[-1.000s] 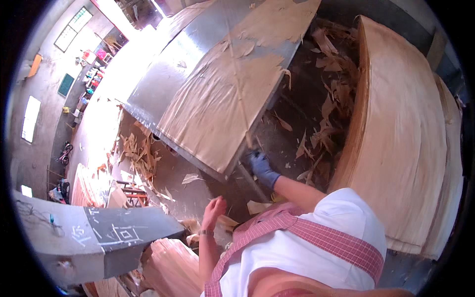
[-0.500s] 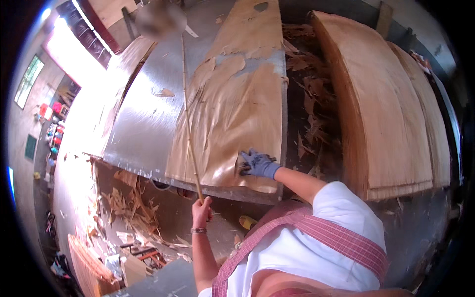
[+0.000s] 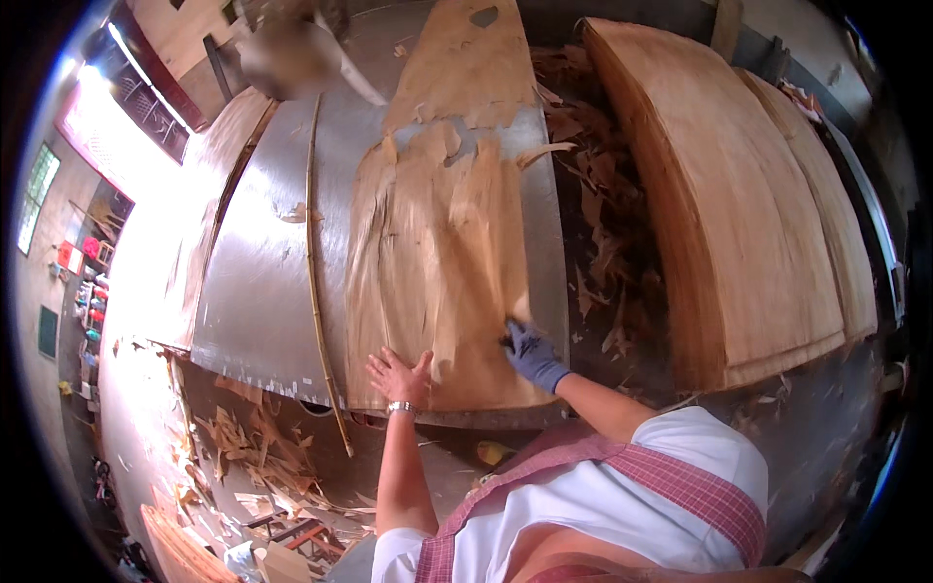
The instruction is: The person applies adhesive tape to cracks and holes in sheets of wood veneer using a small utility knife and tape strips.
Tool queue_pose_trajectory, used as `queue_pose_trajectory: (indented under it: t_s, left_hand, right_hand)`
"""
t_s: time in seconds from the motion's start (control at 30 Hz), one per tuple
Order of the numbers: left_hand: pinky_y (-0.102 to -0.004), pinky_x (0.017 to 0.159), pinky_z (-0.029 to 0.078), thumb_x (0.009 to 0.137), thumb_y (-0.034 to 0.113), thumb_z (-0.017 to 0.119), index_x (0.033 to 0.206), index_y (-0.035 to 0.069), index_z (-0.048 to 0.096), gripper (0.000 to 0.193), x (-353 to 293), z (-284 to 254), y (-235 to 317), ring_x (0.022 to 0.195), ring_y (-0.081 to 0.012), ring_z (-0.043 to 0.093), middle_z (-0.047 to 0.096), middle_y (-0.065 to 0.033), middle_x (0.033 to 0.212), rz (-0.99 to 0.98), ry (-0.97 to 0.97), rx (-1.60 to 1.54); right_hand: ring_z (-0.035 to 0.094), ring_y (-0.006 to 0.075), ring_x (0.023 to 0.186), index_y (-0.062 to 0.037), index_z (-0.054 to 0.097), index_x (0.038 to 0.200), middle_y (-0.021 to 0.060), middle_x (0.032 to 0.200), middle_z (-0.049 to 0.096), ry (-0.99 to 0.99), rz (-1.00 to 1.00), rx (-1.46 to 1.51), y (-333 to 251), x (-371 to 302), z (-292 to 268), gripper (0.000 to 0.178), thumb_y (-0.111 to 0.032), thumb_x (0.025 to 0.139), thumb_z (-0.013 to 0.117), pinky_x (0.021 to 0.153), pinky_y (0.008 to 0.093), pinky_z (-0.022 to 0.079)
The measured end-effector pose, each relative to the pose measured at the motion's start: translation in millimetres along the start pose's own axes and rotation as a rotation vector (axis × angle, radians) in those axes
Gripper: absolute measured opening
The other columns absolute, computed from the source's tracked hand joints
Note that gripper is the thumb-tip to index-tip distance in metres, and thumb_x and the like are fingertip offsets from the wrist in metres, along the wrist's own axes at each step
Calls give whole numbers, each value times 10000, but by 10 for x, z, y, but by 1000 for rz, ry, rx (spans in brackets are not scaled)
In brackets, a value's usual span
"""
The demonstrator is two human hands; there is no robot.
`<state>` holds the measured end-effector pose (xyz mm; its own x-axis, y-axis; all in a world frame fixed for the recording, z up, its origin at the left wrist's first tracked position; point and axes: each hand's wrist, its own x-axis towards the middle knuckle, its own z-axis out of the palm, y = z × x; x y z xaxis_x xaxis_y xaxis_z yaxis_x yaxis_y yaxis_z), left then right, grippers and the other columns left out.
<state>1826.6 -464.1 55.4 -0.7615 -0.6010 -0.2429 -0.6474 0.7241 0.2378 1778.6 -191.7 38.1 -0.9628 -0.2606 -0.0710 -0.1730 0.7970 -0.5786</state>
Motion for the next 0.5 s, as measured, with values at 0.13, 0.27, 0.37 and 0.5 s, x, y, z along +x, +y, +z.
queue_pose_trajectory:
  t_s: [0.13, 0.27, 0.37, 0.5]
  left_hand:
    - [-532, 1149, 206, 719, 669, 680, 1456, 95, 383, 981, -220, 71, 324, 1443, -406, 177, 226, -252, 1545, 126, -26, 17]
    - [-492, 1092, 316, 746, 487, 749, 1293, 202, 586, 638, -347, 154, 491, 1345, -405, 347, 413, -212, 1439, 154, 137, -32]
    - [-487, 1046, 353, 819, 428, 698, 1179, 210, 663, 422, -375, 343, 588, 1263, -405, 418, 497, -171, 1344, 443, 109, -177]
    - [-452, 1006, 375, 930, 304, 571, 1148, 114, 661, 303, -897, 678, 1346, 1175, -299, 520, 580, -132, 1239, 645, -103, -521]
  right_hand:
    - [595, 396, 999, -50, 562, 1239, 225, 1136, 593, 99, -284, 243, -115, -81, 162, 412, -224, 867, 597, 859, 477, 491]
    - [620, 372, 952, -50, 602, 1190, 205, 1070, 640, 36, -206, 457, -89, 5, -31, 359, -183, 859, 633, 830, 446, 506]
    - [646, 343, 861, -42, 626, 1166, 168, 979, 666, 194, -252, 583, 112, -97, -217, 315, -139, 867, 656, 771, 390, 518]
    - [631, 227, 910, -15, 622, 1164, 108, 1028, 663, 334, -55, 639, 646, -474, -611, 318, -159, 886, 675, 842, 329, 501]
